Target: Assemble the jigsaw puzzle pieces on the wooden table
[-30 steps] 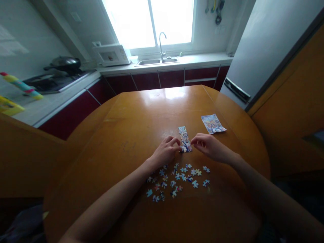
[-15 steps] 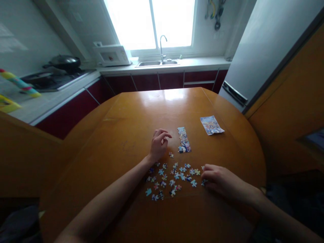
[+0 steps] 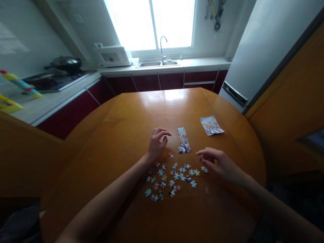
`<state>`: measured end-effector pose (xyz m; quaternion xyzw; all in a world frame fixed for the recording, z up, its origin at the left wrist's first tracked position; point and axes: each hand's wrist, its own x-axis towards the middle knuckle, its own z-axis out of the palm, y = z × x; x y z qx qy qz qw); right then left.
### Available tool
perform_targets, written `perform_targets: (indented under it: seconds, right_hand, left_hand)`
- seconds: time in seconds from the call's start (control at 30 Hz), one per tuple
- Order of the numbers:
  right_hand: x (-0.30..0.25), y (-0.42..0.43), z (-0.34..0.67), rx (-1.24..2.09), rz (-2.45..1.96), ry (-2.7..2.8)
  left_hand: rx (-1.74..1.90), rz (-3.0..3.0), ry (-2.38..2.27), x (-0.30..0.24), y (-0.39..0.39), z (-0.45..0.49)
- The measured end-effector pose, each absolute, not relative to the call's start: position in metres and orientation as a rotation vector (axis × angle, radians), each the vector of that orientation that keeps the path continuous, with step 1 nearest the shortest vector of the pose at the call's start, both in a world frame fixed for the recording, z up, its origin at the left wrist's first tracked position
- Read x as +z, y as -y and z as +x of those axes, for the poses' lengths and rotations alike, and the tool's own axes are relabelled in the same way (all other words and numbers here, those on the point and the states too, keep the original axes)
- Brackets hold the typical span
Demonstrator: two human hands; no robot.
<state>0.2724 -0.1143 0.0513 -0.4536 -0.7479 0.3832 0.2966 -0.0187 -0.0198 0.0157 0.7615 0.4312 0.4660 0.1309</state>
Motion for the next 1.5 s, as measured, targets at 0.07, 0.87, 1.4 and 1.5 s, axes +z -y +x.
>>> perform_targets:
  seconds: [0.07,0.87,1.4,1.5]
  right_hand:
    - [0.053,0.093,0.269,0.941,-1.222,1.766]
    - [0.014,0.021,0.201,1.369,-1.156,1.270]
    - [0.008,0.021,0.207,1.053,-1.102,1.715]
    - [0.012,0.019,0.212,0.968,-1.023,1.880]
  left_hand:
    - [1.262,2.255,-1.178,0.026,0.021,-0.018]
    - [1.210,2.466,-0.977,0.009,0.013,-0.003]
    - [1.229,2.421,-0.889,0.008,0.012,-0.005]
    - [1.220,2.415,-0.883,0.010,0.013,-0.005]
